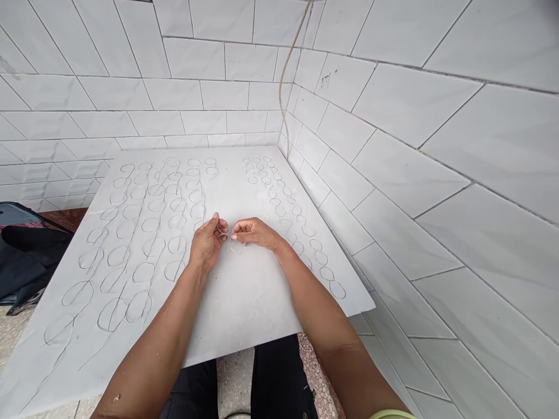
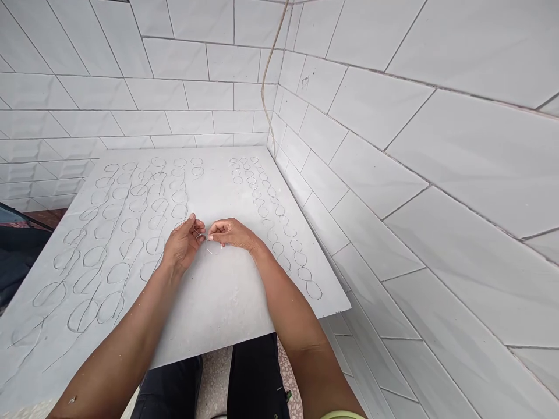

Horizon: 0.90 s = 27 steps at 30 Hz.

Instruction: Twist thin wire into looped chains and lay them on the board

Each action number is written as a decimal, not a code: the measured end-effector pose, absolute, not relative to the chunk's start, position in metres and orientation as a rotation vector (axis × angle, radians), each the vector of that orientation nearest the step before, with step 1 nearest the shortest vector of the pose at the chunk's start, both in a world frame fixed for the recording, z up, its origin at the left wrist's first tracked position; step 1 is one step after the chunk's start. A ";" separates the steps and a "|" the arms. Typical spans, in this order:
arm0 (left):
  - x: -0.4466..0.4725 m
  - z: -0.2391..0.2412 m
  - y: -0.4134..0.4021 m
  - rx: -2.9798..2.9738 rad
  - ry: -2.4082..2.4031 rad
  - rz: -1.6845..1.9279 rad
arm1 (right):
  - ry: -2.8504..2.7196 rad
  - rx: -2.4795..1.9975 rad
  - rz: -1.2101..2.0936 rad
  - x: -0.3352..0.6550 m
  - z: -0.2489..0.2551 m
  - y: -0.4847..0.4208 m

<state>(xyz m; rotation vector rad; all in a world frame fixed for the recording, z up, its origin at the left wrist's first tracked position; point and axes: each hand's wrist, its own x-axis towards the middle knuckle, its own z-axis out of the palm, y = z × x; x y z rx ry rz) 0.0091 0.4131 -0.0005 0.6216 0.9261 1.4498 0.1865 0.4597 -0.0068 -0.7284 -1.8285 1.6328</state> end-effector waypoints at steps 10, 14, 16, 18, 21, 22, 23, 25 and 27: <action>0.011 0.005 0.410 0.579 0.828 1.316 | -1.852 -0.679 1.660 0.192 -0.001 0.460; 0.010 0.007 0.407 0.598 0.811 1.215 | -1.945 -0.624 1.691 0.194 0.000 0.460; 0.010 0.006 0.407 0.573 0.812 1.183 | -1.983 -0.621 1.693 0.195 0.000 0.460; 0.011 0.006 0.409 0.555 0.815 1.163 | -2.013 -0.637 1.682 0.195 0.000 0.461; 0.011 0.008 0.411 0.594 0.845 1.135 | -2.015 -0.681 1.657 0.196 0.000 0.461; 0.011 0.009 0.411 0.625 0.865 1.127 | -2.001 -0.692 1.653 0.196 0.000 0.461; 0.010 0.010 0.410 0.656 0.891 1.123 | -1.983 -0.700 1.651 0.196 0.000 0.461; 0.008 0.011 0.407 0.708 0.939 1.141 | -1.951 -0.714 1.647 0.196 0.000 0.462; 0.005 0.011 0.403 0.741 0.971 1.191 | -1.929 -0.732 1.634 0.197 0.000 0.462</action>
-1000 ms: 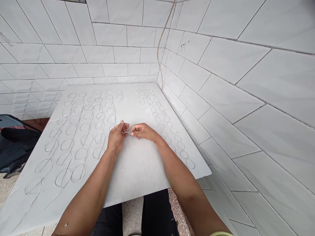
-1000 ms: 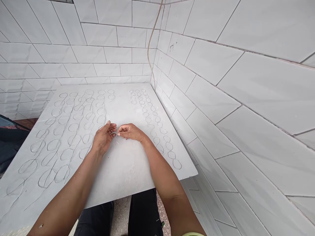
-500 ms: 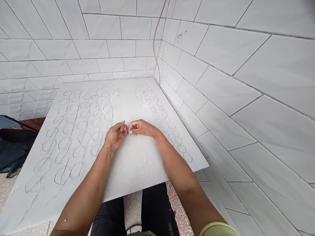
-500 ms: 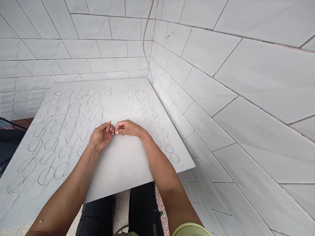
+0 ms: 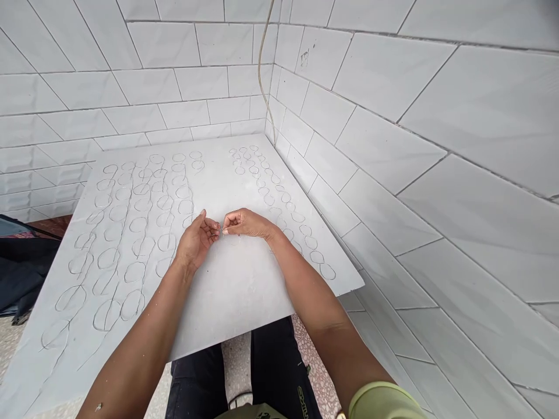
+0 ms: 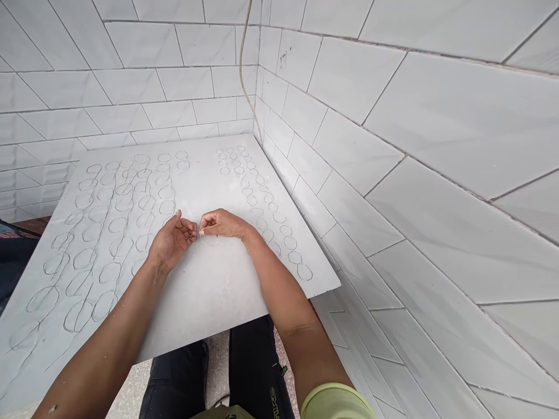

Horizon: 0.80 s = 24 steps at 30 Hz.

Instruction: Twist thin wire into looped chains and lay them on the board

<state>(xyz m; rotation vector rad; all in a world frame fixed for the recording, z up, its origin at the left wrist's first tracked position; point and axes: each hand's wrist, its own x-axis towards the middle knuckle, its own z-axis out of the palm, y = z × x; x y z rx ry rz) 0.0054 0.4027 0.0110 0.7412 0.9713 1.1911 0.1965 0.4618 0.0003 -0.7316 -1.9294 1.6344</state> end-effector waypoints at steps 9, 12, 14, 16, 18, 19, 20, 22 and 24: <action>0.001 0.000 0.401 0.723 0.894 1.229 | -2.012 -0.781 1.594 0.192 -0.004 0.460; 0.001 -0.003 0.403 0.667 0.899 1.244 | -2.039 -0.803 1.575 0.190 -0.005 0.459; 0.001 -0.003 0.404 0.670 0.905 1.254 | -2.059 -0.811 1.579 0.189 -0.003 0.458; 0.001 -0.002 0.402 0.695 0.913 1.258 | -2.081 -0.818 1.596 0.189 -0.002 0.457; 0.001 0.000 0.401 0.722 0.932 1.253 | -2.092 -0.826 1.615 0.189 0.000 0.456; 0.000 0.001 0.400 0.731 0.942 1.247 | -2.094 -0.834 1.620 0.189 0.000 0.455; 0.000 0.001 0.400 0.736 0.951 1.238 | -2.097 -0.844 1.618 0.190 0.001 0.455; -0.002 0.002 0.400 0.743 0.954 1.213 | -2.114 -0.858 1.589 0.190 0.003 0.454; -0.003 0.003 0.400 0.745 0.950 1.188 | -2.135 -0.857 1.555 0.191 0.004 0.453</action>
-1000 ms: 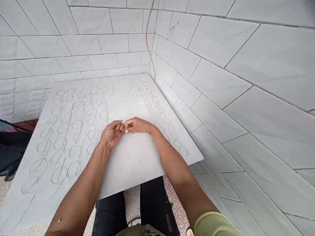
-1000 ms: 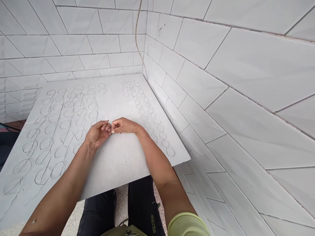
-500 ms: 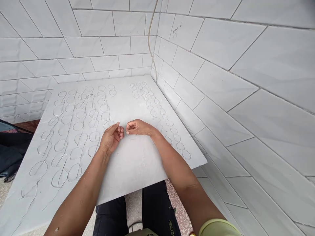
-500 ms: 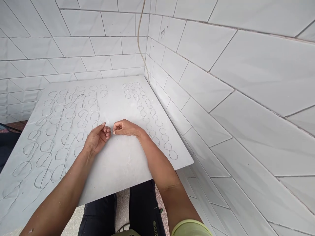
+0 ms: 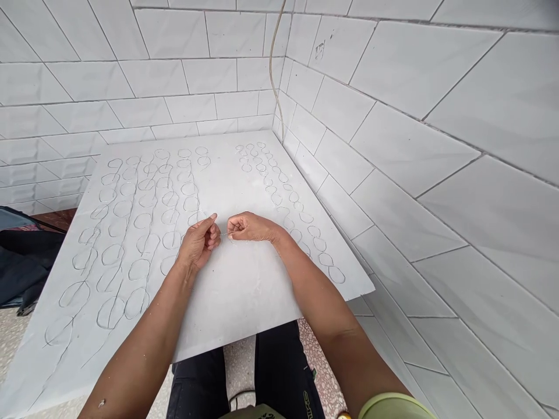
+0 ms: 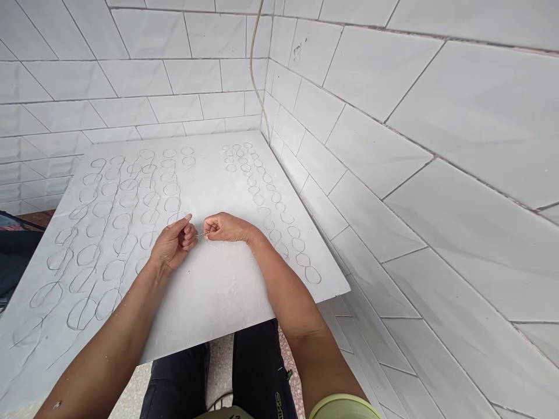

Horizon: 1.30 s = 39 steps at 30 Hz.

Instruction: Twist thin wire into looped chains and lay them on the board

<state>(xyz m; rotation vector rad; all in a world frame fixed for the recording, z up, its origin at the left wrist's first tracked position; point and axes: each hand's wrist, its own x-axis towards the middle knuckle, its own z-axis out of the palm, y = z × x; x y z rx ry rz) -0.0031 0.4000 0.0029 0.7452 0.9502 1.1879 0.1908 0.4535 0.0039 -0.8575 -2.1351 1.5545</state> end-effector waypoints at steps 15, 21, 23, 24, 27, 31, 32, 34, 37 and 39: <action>0.002 0.010 0.398 0.747 1.138 1.234 | -2.203 -0.811 1.497 0.185 0.009 0.447; 0.001 0.008 0.400 0.702 1.115 1.222 | -2.147 -0.786 1.572 0.184 0.006 0.448; -0.001 0.009 0.401 0.661 1.076 1.208 | -2.095 -0.804 1.616 0.184 0.004 0.450; -0.002 0.009 0.401 0.645 1.050 1.204 | -2.061 -0.818 1.638 0.185 0.003 0.452; -0.003 0.009 0.401 0.636 0.968 1.234 | -1.956 -0.830 1.685 0.188 0.000 0.456; -0.003 0.007 0.400 0.677 0.934 1.320 | -1.886 -0.734 1.739 0.190 -0.004 0.459; -0.004 0.006 0.400 0.677 0.931 1.339 | -1.873 -0.715 1.752 0.190 -0.005 0.459; -0.005 0.005 0.400 0.666 0.922 1.375 | -1.845 -0.693 1.770 0.189 -0.006 0.459; -0.008 0.005 0.399 0.650 0.923 1.388 | -1.794 -0.659 1.798 0.188 -0.009 0.460; -0.010 0.006 0.399 0.638 0.926 1.375 | -1.775 -0.632 1.815 0.188 -0.011 0.462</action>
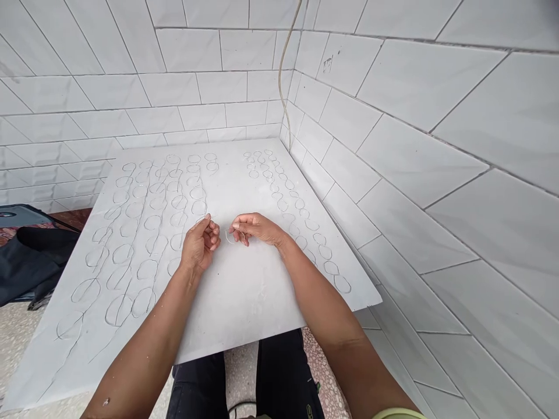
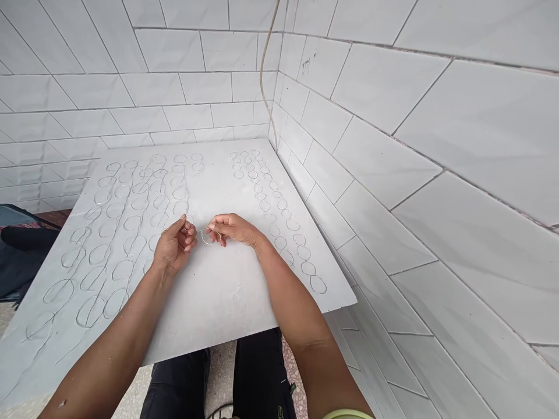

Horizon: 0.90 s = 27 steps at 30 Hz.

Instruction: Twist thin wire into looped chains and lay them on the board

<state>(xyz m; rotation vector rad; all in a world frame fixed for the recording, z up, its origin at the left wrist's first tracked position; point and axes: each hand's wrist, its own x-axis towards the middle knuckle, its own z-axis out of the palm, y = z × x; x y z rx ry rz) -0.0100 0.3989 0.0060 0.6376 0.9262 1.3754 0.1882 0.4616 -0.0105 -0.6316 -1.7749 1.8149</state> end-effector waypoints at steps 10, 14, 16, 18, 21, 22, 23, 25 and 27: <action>-0.009 0.006 0.397 0.661 0.913 1.229 | -1.865 -0.891 1.033 0.178 -0.003 0.453; -0.004 0.004 0.395 0.726 0.974 1.199 | -2.094 -0.857 0.762 0.174 -0.003 0.449; -0.001 0.004 0.393 0.740 0.992 1.190 | -2.175 -0.865 0.652 0.174 -0.007 0.450; 0.002 0.003 0.393 0.747 0.998 1.199 | -2.228 -0.873 0.571 0.173 -0.011 0.451; 0.007 0.001 0.392 0.750 0.995 1.255 | -2.282 -0.891 0.491 0.170 -0.014 0.451; 0.009 0.000 0.391 0.756 0.996 1.277 | -2.289 -0.903 0.473 0.168 -0.014 0.450; 0.010 -0.001 0.391 0.764 0.998 1.298 | -2.286 -0.918 0.464 0.166 -0.015 0.449; 0.012 -0.002 0.390 0.786 1.005 1.327 | -2.252 -0.955 0.480 0.162 -0.015 0.447; 0.013 -0.003 0.390 0.803 1.012 1.337 | -2.201 -0.992 0.528 0.157 -0.016 0.445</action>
